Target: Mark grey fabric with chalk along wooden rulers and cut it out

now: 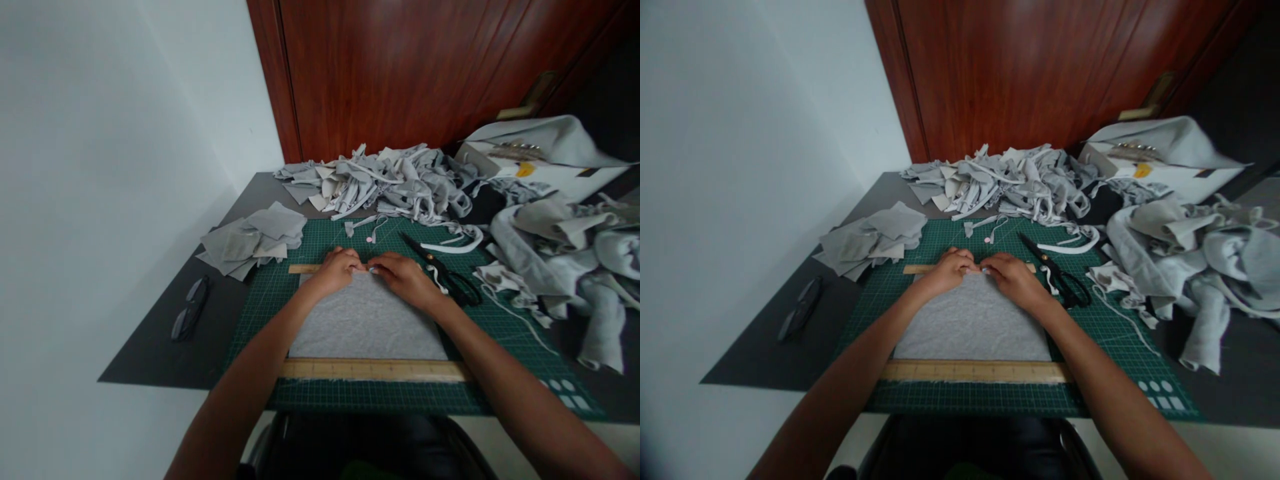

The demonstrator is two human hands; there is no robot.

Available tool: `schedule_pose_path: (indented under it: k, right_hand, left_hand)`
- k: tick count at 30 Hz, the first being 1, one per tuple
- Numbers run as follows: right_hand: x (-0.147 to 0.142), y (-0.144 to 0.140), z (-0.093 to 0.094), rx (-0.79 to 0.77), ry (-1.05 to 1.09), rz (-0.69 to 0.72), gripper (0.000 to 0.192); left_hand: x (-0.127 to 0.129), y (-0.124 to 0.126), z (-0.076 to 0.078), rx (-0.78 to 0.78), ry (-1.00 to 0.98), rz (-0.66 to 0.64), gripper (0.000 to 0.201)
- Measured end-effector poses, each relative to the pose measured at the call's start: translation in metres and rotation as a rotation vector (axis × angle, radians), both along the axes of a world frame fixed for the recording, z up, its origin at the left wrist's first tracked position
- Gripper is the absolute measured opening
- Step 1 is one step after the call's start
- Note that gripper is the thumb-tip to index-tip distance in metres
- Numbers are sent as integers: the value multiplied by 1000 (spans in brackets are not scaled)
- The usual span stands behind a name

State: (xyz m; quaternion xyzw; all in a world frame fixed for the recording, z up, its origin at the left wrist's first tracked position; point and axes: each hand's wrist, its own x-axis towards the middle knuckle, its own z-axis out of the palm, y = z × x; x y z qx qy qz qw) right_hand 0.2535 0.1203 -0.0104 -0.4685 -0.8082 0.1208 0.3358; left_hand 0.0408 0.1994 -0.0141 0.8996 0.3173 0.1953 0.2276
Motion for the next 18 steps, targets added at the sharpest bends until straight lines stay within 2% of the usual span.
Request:
schedule_pose_path:
  k: [10,14,18]
  right_hand:
    - [-8,1,-6,61,-118,33,21]
    - [-7,0,-7,68,-140,61,26]
    - [-7,-2,-8,117,-288,69,38]
  left_hand:
    - [1,-2,2,-13,12,32,30]
    - [2,-3,3,-17,14,43,31]
    - [3,-4,1,-14,18,86,32]
